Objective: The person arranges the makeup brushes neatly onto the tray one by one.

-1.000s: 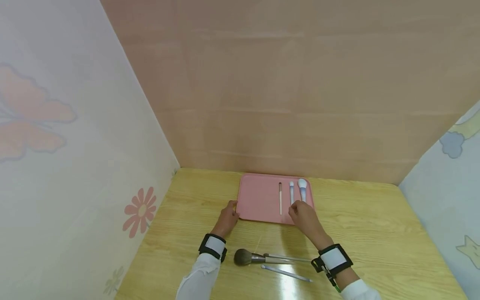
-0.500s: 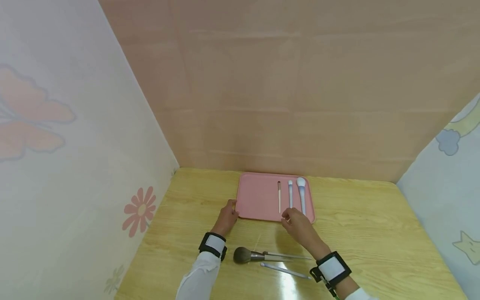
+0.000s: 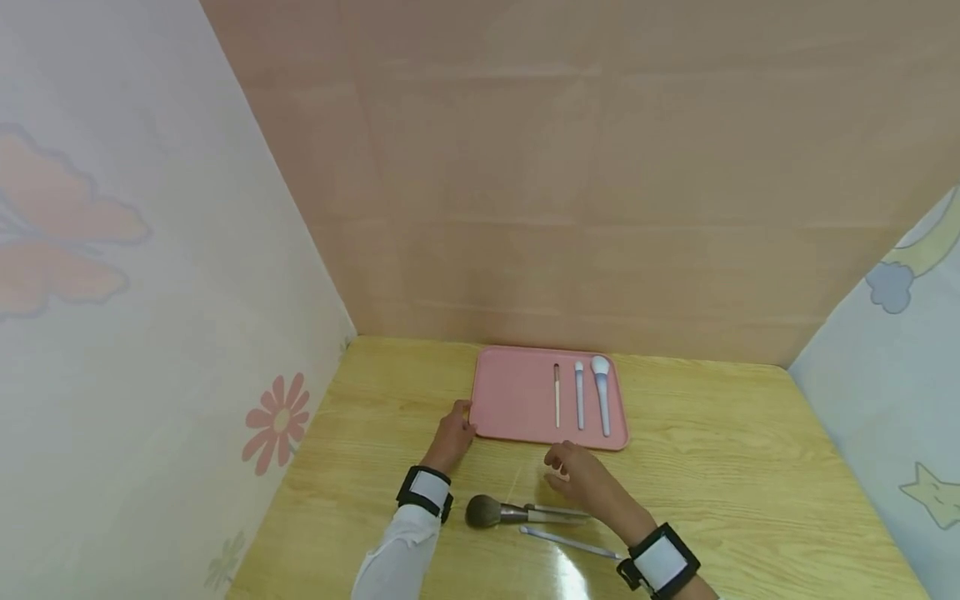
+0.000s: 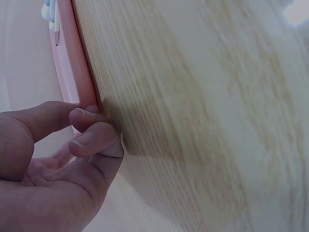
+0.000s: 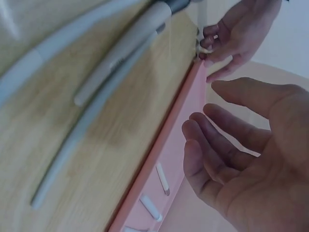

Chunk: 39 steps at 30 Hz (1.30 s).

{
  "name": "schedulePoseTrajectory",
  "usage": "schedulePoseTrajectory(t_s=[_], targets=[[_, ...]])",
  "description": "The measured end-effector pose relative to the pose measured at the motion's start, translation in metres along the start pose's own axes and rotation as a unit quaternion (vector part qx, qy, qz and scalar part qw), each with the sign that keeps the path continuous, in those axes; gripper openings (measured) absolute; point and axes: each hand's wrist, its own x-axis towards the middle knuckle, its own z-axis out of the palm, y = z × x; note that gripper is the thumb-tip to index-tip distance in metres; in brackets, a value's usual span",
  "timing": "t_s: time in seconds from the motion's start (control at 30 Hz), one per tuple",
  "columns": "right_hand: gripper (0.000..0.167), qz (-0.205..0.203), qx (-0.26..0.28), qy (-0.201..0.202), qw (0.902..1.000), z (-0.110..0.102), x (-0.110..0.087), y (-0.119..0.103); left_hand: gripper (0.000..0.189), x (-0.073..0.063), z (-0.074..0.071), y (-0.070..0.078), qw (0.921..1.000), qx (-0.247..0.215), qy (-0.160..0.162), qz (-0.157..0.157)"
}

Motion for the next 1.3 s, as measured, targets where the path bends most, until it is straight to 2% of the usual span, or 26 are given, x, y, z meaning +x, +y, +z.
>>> schedulePoseTrajectory(t_s=[0.27,0.4,0.63,0.83,1.3], targets=[[0.021,-0.054,-0.016,-0.034,0.9979,0.010,-0.008,-0.011,0.046,0.002,-0.001,0.000,0.9999,-0.001,0.005,0.012],[0.019,-0.070,-0.022,-0.043,0.9964,0.014,-0.011,-0.015,0.047,0.003,0.000,-0.002,1.0000,-0.003,0.002,0.005],[0.016,-0.103,-0.075,-0.024,0.9916,0.026,-0.013,-0.012,0.047,0.003,0.002,-0.005,1.0000,-0.001,0.001,-0.005],[0.018,-0.126,-0.087,-0.001,0.9883,0.033,-0.017,-0.013,0.047,0.001,0.002,-0.005,1.0000,0.001,0.001,-0.005],[0.011,-0.107,-0.068,-0.029,0.9916,0.036,-0.018,-0.015,0.048,0.001,0.001,-0.005,0.9996,-0.020,-0.010,-0.015]])
